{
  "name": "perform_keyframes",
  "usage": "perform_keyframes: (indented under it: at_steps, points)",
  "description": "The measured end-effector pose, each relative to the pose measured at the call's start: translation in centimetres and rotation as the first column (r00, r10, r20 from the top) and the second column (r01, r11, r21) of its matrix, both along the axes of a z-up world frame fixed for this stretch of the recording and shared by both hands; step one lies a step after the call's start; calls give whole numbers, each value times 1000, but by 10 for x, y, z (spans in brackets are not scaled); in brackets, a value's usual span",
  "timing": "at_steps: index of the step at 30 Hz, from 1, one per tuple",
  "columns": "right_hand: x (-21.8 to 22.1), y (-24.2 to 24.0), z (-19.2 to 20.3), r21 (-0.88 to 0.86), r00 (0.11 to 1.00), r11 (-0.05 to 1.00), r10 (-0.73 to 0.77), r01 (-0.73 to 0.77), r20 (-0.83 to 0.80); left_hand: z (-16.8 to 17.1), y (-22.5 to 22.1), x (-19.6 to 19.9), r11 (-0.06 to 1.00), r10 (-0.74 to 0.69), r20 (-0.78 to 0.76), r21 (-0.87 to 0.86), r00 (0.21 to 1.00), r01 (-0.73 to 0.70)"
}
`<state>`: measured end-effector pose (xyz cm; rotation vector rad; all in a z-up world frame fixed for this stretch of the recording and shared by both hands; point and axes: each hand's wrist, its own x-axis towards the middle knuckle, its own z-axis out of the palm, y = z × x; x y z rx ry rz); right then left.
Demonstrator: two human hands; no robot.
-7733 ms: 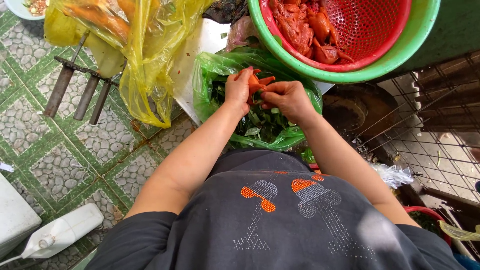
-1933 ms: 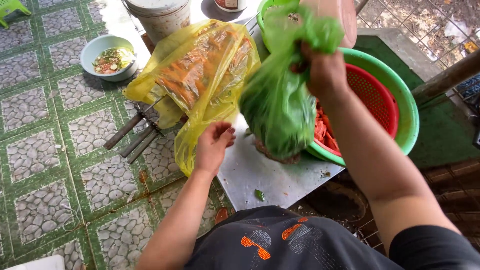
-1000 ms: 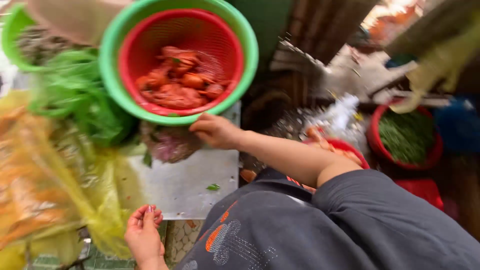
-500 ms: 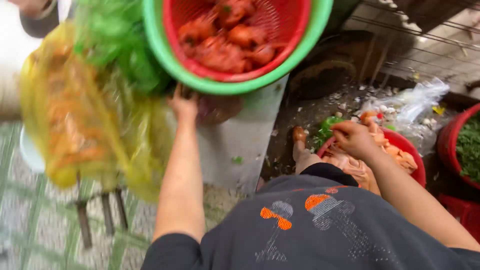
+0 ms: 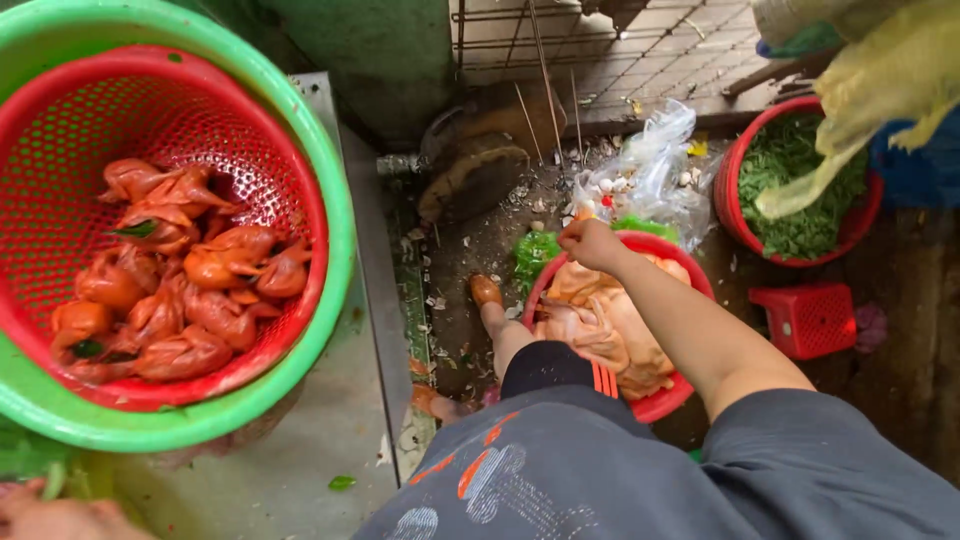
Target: Skewering pieces of marinated chicken and adding leaves.
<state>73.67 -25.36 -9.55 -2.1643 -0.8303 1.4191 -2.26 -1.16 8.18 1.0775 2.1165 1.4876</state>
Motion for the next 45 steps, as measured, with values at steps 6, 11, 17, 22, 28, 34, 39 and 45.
perform_keyframes:
  at_steps: [6, 11, 17, 22, 28, 34, 39, 45]
  points:
    - [79, 119, -75, -57, 952, 956, -293, 288, -91, 17, -30, -3, 983, -183, 75, -12, 980, 185]
    - [133, 233, -79, 111, 931, 975, 148, -195, 334, 49, -40, 43, 956, 121, 164, -283, 979, -71]
    - [140, 331, -80, 168, 928, 979, 50, -119, 370, 52, -58, 31, 897, -4, -328, -418, 945, -142]
    - [168, 305, -108, 171, 906, 984, -110, 42, 409, 92, -49, 86, 903, -96, -586, -392, 805, -178]
    - [135, 187, -52, 189, 828, 977, -21, -103, 560, 86, 6, 152, 992, -109, -326, -100, 939, 81]
    - [77, 83, -16, 253, 970, 966, -10, -54, 245, 12, 131, 217, 850, -526, -341, -249, 779, 465]
    - [79, 53, 42, 178, 976, 982, 21, -60, 215, -15, 189, 232, 705, -536, -12, -555, 844, 441]
    - [52, 56, 198, 514, 997, 856, -33, 64, -69, -11, 191, 242, 663, -490, 153, -574, 858, 481]
